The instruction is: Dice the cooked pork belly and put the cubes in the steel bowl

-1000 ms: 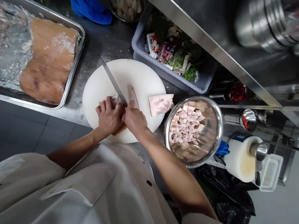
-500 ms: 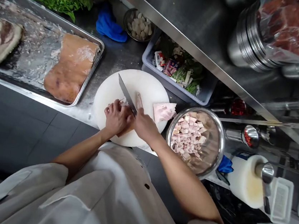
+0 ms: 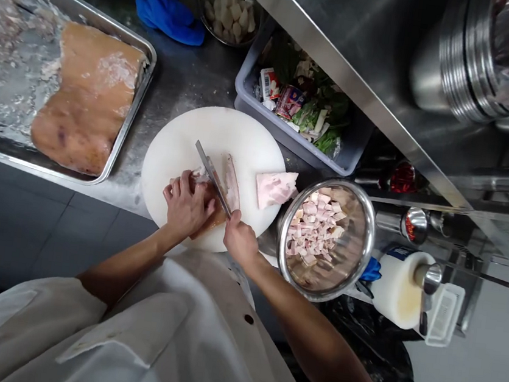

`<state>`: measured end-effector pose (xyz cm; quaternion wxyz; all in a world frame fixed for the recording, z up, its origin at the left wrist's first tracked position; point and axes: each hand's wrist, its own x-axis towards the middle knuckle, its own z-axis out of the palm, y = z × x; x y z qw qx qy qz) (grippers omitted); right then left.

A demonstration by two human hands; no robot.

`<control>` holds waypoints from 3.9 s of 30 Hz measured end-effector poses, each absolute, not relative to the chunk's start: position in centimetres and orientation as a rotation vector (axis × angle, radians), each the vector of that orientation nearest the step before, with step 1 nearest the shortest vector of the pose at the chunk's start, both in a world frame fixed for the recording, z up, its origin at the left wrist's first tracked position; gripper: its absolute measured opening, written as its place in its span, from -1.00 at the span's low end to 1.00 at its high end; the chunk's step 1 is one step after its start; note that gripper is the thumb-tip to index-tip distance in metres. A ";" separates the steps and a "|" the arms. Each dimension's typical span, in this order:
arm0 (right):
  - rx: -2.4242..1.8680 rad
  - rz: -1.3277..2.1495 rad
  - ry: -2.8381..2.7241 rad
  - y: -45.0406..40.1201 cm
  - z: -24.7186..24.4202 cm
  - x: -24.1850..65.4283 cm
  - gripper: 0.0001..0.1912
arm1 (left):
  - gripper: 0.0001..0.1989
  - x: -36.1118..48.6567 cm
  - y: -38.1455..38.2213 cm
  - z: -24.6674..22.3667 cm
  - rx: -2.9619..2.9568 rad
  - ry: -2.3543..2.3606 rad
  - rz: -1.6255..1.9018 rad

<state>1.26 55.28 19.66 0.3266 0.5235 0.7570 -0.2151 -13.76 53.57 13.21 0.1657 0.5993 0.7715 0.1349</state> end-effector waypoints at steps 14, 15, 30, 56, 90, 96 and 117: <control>1.234 -0.572 2.021 54.0 29.5 2.2 -0.57 | -0.69 -13.9 53.6 13.2 1.627 2.254 0.435; 1.219 -0.572 2.012 53.8 29.6 2.1 -0.57 | -0.69 -13.9 53.7 13.3 1.629 2.253 0.427; 1.214 -0.619 1.974 57.1 28.2 -1.2 -0.51 | -0.72 -14.1 53.7 13.6 1.599 2.197 0.411; 1.342 -0.472 2.162 59.7 19.8 -5.6 -0.67 | -0.78 -14.4 53.5 12.4 1.500 2.184 0.560; 1.181 -0.541 2.130 55.6 18.1 0.4 -0.62 | -0.84 -14.1 53.7 12.1 1.475 2.285 0.532; 1.225 -0.507 2.135 56.0 23.6 1.0 -0.62 | -0.87 -14.2 53.6 11.7 1.396 2.303 0.666; 1.119 -0.466 1.967 55.0 29.2 -0.8 -0.63 | -0.83 -14.6 53.5 11.2 1.415 2.285 0.725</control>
